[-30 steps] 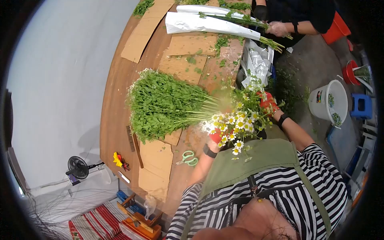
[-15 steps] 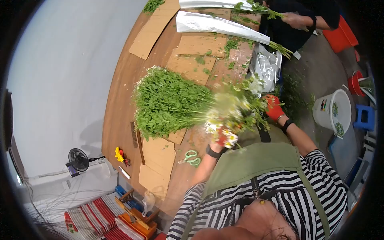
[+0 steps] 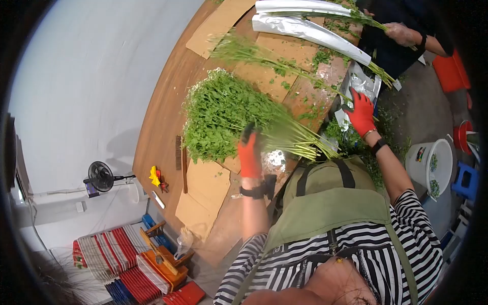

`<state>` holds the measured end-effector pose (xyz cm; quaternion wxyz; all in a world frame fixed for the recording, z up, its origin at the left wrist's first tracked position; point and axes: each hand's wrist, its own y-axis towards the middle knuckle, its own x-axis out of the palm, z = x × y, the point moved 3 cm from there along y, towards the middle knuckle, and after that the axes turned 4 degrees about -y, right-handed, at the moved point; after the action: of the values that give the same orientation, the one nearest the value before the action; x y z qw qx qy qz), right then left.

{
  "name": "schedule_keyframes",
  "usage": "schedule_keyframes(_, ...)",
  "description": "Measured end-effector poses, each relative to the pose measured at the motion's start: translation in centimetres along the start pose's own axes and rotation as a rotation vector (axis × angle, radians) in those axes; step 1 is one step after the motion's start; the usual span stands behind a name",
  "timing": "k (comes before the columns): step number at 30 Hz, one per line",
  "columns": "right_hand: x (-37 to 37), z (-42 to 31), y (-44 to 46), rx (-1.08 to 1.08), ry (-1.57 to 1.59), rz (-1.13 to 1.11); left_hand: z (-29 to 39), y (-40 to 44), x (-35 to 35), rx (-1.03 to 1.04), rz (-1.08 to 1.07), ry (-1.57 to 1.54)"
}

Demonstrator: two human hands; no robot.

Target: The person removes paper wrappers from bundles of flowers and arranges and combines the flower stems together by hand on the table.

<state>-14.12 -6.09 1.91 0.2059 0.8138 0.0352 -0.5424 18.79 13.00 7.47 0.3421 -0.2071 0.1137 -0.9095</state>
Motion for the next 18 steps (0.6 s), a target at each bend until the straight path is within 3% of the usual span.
schedule_keyframes(2,-0.4,-3.7,1.8,-0.214,-0.104,0.128,-2.9,-1.2,-1.9,-0.022,0.009,0.011)
schedule_keyframes(5,5.0,-8.0,1.0,-0.435,0.083,-0.275,-6.6,-2.8,-3.9,-0.126,-0.015,-0.008)
schedule_keyframes(7,7.5,-11.5,-0.7,-0.482,0.097,-0.362,-7.9,-3.6,-3.9,-0.173,0.027,-0.014)
schedule_keyframes(10,11.4,-13.6,-2.5,-0.495,-0.031,-0.471,-8.3,-4.0,-3.6,-0.171,-0.030,0.009)
schedule_keyframes(13,12.2,-13.7,-1.9,-0.245,0.081,-0.450,-8.4,-3.8,-3.7,-0.146,-0.038,-0.010)
schedule_keyframes(18,5.7,-13.6,-0.2,-0.091,0.444,-0.153,-9.0,-1.6,-4.0,-0.129,-0.077,-0.052)
